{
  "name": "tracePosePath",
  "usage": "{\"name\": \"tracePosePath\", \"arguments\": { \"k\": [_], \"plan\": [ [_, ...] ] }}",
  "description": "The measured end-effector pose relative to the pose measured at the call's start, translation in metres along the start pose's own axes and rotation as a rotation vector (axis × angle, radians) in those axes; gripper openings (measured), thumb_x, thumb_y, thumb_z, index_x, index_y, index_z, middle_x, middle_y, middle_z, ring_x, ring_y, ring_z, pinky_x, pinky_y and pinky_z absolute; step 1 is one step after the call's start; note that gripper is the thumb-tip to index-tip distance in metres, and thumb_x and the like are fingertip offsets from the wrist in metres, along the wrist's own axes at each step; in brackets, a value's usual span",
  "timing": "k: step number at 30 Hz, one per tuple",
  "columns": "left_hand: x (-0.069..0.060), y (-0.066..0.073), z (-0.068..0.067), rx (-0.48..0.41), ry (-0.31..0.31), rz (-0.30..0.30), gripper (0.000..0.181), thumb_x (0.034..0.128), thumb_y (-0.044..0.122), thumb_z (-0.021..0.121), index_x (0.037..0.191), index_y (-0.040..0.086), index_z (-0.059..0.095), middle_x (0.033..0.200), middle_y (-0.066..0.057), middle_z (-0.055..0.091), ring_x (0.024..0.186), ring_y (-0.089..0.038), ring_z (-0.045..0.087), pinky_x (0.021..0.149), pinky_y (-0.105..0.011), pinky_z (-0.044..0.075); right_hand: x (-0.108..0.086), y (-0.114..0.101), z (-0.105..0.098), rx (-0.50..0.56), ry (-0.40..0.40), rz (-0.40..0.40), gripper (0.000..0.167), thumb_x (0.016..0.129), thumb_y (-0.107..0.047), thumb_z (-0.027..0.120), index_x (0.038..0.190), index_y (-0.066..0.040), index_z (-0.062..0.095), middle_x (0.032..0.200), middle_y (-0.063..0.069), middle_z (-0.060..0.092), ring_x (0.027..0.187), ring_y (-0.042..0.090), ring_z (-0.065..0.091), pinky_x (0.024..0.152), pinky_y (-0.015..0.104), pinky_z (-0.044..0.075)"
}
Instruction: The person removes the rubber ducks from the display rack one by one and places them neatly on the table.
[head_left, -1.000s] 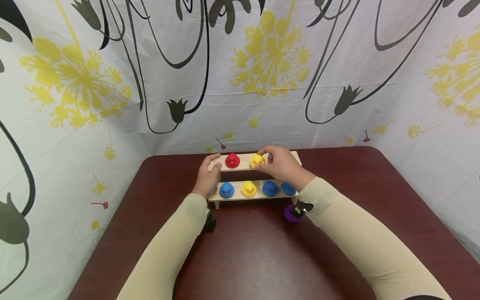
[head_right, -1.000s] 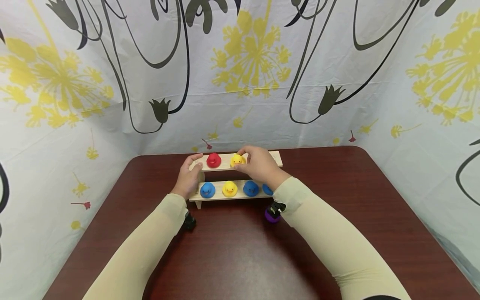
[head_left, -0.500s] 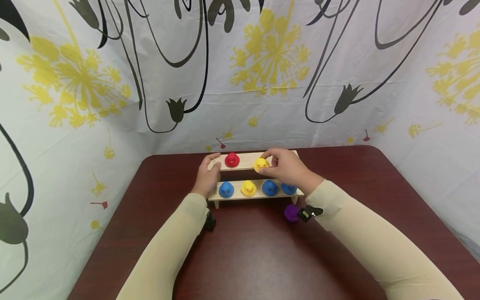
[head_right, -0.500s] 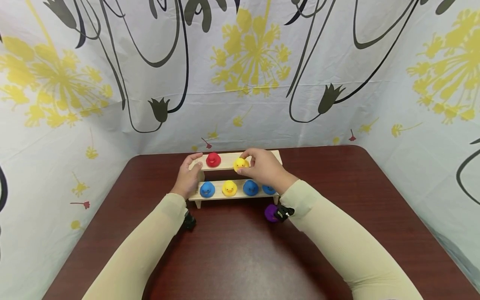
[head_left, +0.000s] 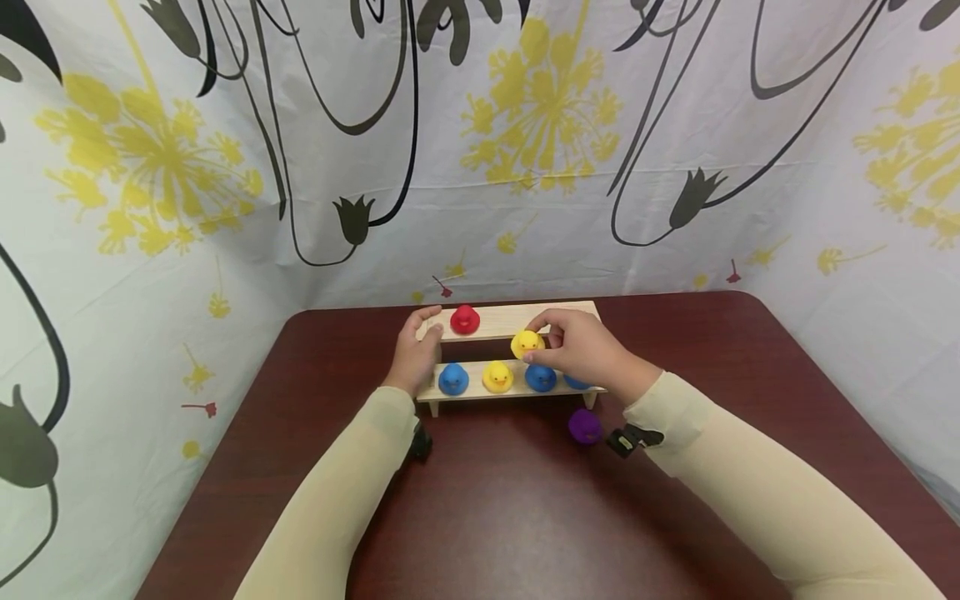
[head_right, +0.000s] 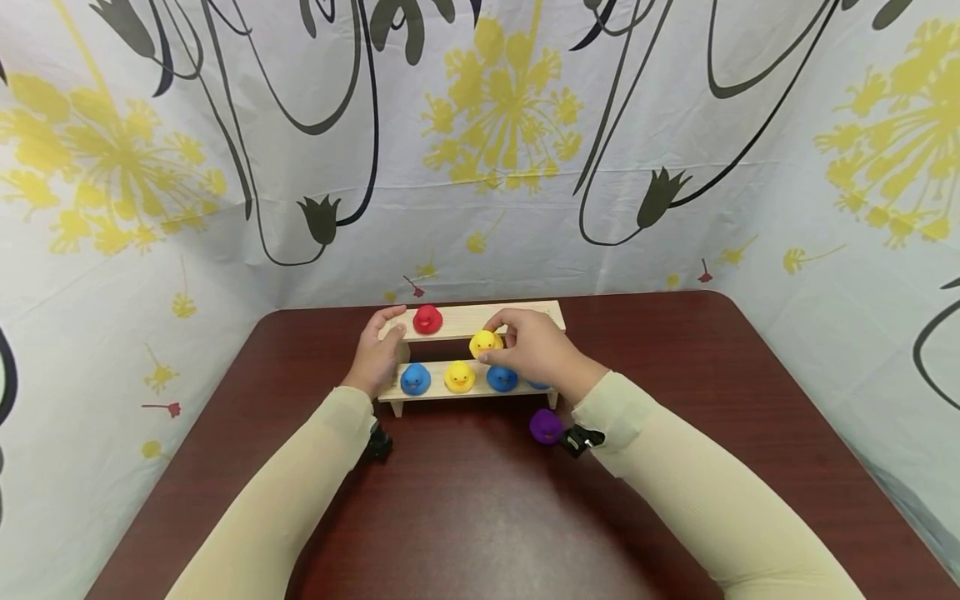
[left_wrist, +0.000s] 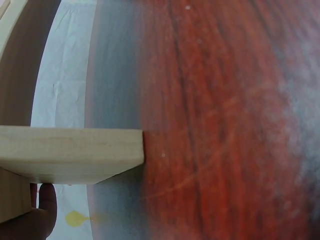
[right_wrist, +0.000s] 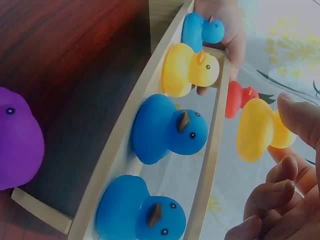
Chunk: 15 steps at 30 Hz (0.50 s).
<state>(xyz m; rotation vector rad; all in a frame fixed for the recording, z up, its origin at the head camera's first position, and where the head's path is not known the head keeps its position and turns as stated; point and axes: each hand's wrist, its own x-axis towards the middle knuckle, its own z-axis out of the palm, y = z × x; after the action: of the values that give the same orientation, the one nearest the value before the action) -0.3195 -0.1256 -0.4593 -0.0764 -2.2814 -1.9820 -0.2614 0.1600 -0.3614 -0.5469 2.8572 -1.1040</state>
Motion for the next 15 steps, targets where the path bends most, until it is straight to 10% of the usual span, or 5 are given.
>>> {"name": "tracePosePath", "arguments": {
  "k": [15],
  "plan": [
    [-0.002,0.002,0.001,-0.011,0.008,-0.002,0.034,0.1091,0.022,0.055,0.142,0.024,0.060,0.157,-0.006,0.047,0.139,-0.024,0.047,0.122,-0.049,0.034,-0.016,0.007,-0.005,-0.004,-0.019,-0.038,0.031,0.087,-0.027,0.089,0.111,-0.014,0.075,0.070,0.001,0.051,0.066,0.019,0.047,0.058,0.030,0.039]
  ]
}}
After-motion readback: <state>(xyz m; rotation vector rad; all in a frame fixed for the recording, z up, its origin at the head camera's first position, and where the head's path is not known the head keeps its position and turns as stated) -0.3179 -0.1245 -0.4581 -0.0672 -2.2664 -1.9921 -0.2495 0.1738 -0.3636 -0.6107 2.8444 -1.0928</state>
